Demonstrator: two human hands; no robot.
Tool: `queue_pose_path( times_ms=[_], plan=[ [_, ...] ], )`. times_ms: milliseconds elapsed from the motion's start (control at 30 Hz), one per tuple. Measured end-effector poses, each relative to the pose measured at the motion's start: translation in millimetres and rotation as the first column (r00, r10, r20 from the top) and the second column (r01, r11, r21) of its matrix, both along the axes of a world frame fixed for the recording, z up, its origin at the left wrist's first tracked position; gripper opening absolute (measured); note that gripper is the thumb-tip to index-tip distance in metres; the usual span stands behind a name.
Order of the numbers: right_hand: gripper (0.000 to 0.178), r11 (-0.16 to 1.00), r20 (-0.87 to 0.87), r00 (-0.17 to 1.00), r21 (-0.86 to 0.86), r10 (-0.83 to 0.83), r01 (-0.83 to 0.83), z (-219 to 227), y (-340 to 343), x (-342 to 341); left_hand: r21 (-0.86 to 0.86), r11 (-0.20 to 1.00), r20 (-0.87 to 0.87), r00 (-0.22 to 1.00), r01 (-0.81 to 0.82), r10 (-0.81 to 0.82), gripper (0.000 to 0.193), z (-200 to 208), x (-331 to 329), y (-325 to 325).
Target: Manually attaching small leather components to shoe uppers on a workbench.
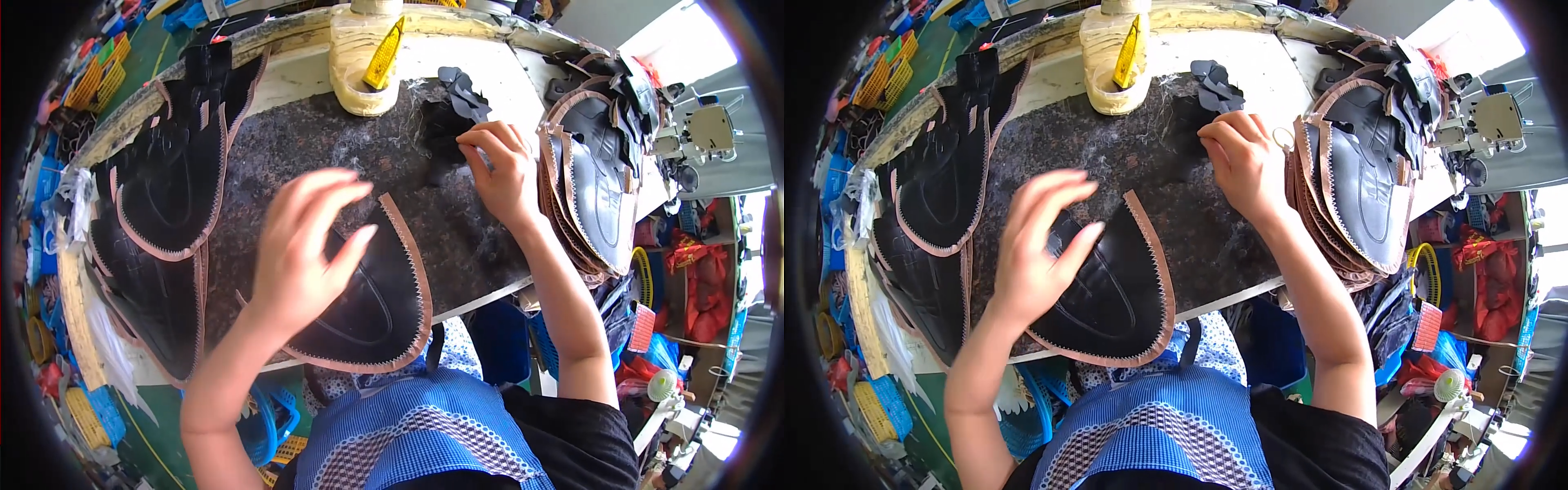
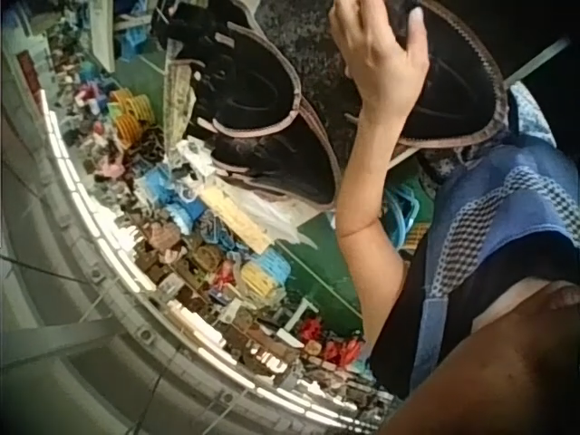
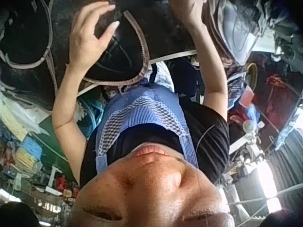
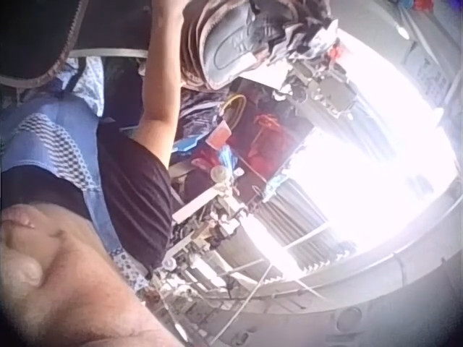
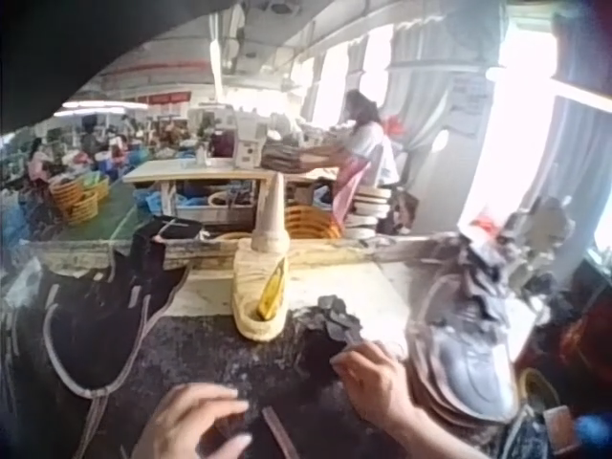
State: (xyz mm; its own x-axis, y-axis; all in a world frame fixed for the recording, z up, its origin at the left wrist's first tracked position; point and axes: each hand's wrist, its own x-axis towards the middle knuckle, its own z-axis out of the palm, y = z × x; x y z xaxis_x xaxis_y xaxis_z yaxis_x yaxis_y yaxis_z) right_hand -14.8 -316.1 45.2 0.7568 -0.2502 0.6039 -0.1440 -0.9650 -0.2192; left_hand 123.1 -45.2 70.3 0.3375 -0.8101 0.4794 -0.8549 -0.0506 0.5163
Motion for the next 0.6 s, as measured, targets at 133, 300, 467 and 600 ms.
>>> queue_pose_path(
  times_ms=[133,300,467,600],
  plan=[
    [0.013,0.936,0.07,0.993,0.333,0.093,-0.111,13.4,9.4,-7.2,-0.01,0.999,-0.203,0.978,0.046,-0.047,0.034,-10.8,2.7,-95.6],
    [0.019,0.975,0.162,0.985,0.207,0.05,-0.084,9.0,11.6,-15.6,0.106,0.914,-0.821,0.553,0.391,-0.141,0.018,-31.3,22.2,-147.2],
    [0.025,0.984,0.296,0.954,-0.177,0.043,0.01,7.8,11.7,-40.6,0.122,0.891,-0.985,0.16,0.437,0.056,0.017,-43.5,19.7,-162.6],
    [0.023,0.967,0.232,0.968,0.252,-0.1,0.039,11.6,18.5,-42.9,0.227,0.859,-0.912,0.41,0.458,0.023,0.018,-46.7,18.7,-158.6]
  ],
)
